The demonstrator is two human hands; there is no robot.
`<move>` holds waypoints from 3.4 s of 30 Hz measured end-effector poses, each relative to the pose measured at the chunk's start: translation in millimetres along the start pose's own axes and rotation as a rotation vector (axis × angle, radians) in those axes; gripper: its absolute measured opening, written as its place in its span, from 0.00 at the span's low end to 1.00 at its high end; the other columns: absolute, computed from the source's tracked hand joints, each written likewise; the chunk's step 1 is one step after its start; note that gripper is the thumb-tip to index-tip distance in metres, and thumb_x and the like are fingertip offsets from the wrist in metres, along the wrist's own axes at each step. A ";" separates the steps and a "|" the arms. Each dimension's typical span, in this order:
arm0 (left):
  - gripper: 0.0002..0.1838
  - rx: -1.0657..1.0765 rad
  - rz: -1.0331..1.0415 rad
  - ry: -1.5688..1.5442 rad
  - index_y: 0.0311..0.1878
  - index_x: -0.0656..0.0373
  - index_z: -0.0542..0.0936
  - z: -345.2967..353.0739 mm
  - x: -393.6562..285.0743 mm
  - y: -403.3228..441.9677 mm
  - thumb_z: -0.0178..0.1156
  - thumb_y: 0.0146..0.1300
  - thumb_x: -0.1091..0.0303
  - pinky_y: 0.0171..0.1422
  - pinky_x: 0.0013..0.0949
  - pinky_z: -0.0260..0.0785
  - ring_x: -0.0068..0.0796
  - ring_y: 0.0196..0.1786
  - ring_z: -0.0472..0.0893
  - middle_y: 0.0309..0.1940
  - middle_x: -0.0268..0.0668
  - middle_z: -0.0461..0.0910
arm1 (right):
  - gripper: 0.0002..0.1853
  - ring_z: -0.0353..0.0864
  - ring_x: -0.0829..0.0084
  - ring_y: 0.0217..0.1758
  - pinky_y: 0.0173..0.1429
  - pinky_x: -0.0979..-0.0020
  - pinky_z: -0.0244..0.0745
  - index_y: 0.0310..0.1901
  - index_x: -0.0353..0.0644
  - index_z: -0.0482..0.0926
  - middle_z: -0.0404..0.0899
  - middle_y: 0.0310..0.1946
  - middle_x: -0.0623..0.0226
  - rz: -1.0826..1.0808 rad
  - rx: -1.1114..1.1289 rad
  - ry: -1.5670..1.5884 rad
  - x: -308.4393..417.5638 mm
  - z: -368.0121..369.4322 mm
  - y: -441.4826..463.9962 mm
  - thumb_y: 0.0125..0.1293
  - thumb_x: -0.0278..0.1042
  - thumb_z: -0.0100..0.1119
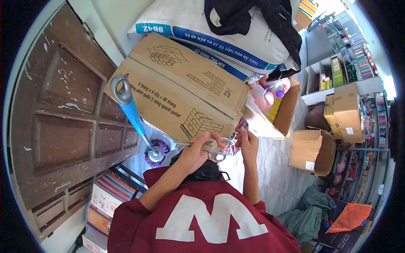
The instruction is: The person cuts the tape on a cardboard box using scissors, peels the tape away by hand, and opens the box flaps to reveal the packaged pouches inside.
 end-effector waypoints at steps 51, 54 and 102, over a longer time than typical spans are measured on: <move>0.18 -0.519 0.477 -0.001 0.43 0.65 0.71 26.7 75.6 -22.1 0.41 0.67 0.58 0.46 0.27 0.69 0.28 0.39 0.78 0.35 0.44 0.79 | 0.04 0.64 0.81 0.20 0.25 0.81 0.58 0.33 0.39 0.69 0.68 0.21 0.70 -0.294 0.872 0.181 100.8 14.9 39.1 0.59 0.28 0.54; 0.22 -0.483 0.457 -0.023 0.47 0.66 0.71 32.1 73.2 -14.7 0.40 0.68 0.55 0.48 0.27 0.68 0.27 0.41 0.77 0.37 0.42 0.78 | 0.04 0.63 0.80 0.19 0.23 0.81 0.59 0.33 0.39 0.68 0.68 0.23 0.67 -0.091 1.191 0.393 94.7 12.5 10.9 0.58 0.24 0.53; 0.25 -0.473 0.363 0.459 0.43 0.66 0.70 74.1 115.7 0.4 0.42 0.66 0.49 0.32 0.25 0.69 0.24 0.25 0.77 0.26 0.36 0.75 | 0.24 0.74 0.68 0.43 0.43 0.73 0.70 0.46 0.41 0.76 0.70 0.41 0.63 -0.789 1.083 -0.277 61.6 -42.5 -22.8 0.42 0.16 0.56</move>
Point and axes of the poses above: each hand's wrist, its own y-axis towards the middle knuckle, its own z-axis out of the palm, x = y × z, the point moved 5 cm from there along y, towards the middle knuckle
